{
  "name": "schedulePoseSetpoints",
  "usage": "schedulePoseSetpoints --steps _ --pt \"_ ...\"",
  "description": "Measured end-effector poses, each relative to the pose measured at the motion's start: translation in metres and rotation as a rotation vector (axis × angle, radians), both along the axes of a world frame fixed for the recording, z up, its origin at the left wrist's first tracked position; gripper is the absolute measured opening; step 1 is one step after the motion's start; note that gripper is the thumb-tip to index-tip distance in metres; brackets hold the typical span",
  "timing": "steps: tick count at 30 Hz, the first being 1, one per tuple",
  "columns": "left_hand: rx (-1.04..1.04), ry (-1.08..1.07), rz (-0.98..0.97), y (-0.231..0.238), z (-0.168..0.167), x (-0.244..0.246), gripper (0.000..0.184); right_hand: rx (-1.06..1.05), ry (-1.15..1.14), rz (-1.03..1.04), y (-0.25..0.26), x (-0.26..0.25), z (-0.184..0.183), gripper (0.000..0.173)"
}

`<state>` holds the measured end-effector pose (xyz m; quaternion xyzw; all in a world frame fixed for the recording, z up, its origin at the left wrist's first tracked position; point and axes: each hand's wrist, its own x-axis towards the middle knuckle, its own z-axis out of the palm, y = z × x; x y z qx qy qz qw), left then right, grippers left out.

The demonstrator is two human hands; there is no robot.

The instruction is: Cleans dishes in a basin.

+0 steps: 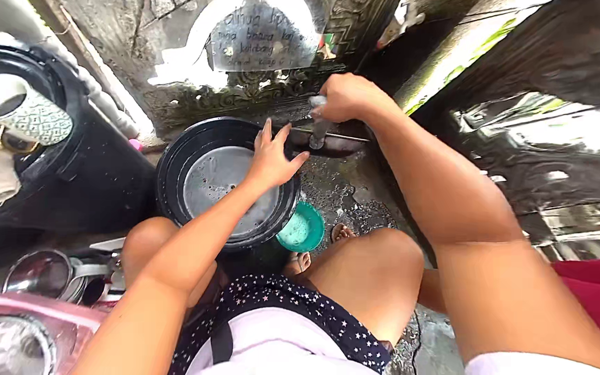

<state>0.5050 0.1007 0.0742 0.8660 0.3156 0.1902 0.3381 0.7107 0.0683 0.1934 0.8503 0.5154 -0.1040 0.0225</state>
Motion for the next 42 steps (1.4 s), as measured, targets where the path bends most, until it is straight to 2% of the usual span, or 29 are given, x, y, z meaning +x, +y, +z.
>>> schedulePoseSetpoints --steps 1,3,6,8,10,13,15,19,21,23,24,25,27,28,29,32,33,36,38,40,42 --pt "-0.061 -0.018 0.043 0.002 0.001 0.003 0.087 0.017 0.005 0.037 0.003 -0.027 0.009 0.046" --pt "-0.096 -0.058 0.155 0.006 0.006 -0.002 0.079 0.071 0.028 0.089 0.011 -0.075 0.017 0.045" --pt "0.078 -0.112 0.334 0.027 0.003 -0.028 0.042 0.211 0.163 0.119 0.032 -0.124 -0.001 0.044" --pt "0.117 -0.093 0.397 0.048 -0.021 -0.049 0.031 0.285 0.342 0.137 0.048 -0.138 -0.033 0.047" --pt "0.092 -0.059 0.459 0.064 -0.056 -0.066 0.030 0.356 0.532 0.098 0.055 -0.137 -0.068 0.045" --pt "-0.004 0.001 0.546 0.076 -0.107 -0.081 0.033 0.403 0.634 -0.105 0.033 -0.106 -0.115 0.042" --pt "-0.052 -0.047 0.597 0.085 -0.146 -0.086 0.036 0.308 0.612 -0.265 -0.002 -0.065 -0.149 0.038" --pt "-0.205 -0.292 0.748 0.098 -0.221 -0.102 0.055 -0.158 0.546 -0.538 -0.085 0.005 -0.242 0.040" --pt "-0.401 -0.450 0.882 0.094 -0.260 -0.113 0.043 -0.408 0.589 -0.606 -0.111 0.013 -0.298 0.037" --pt "-0.703 -0.542 1.023 0.089 -0.291 -0.121 0.048 -0.607 0.698 -0.593 -0.122 0.005 -0.350 0.040" --pt "-0.877 -0.561 1.106 0.089 -0.301 -0.121 0.059 -0.662 0.756 -0.567 -0.125 -0.001 -0.377 0.042" --pt "-1.029 -0.561 1.161 0.088 -0.310 -0.121 0.072 -0.703 0.783 -0.512 -0.127 -0.010 -0.400 0.043" --pt "-1.210 -0.567 1.189 0.091 -0.327 -0.116 0.074 -0.731 0.721 -0.328 -0.128 -0.032 -0.433 0.042" --pt "-1.263 -0.587 1.164 0.093 -0.332 -0.114 0.070 -0.690 0.642 -0.254 -0.127 -0.045 -0.445 0.043" --pt "-1.303 -0.612 1.147 0.094 -0.336 -0.113 0.068 -0.622 0.565 -0.246 -0.127 -0.062 -0.448 0.051" --pt "-1.380 -0.675 1.175 0.094 -0.340 -0.105 0.064 -0.317 0.440 -0.598 -0.131 -0.116 -0.462 0.077" --pt "-1.383 -0.685 1.209 0.096 -0.340 -0.103 0.065 -0.289 0.434 -0.597 -0.133 -0.128 -0.469 0.084" --pt "-1.363 -0.671 1.273 0.097 -0.345 -0.110 0.070 -0.324 0.386 -0.380 -0.146 -0.137 -0.477 0.090" --pt "-1.331 -0.692 1.231 0.105 -0.344 -0.119 0.074 -0.267 0.286 -0.429 -0.145 -0.125 -0.483 0.092" --pt "-1.246 -0.724 1.162 0.117 -0.338 -0.125 0.068 -0.254 0.275 -0.391 -0.143 -0.122 -0.483 0.093" --pt "-1.088 -0.692 1.078 0.131 -0.322 -0.130 0.061 -0.286 0.341 -0.220 -0.145 -0.131 -0.474 0.088"
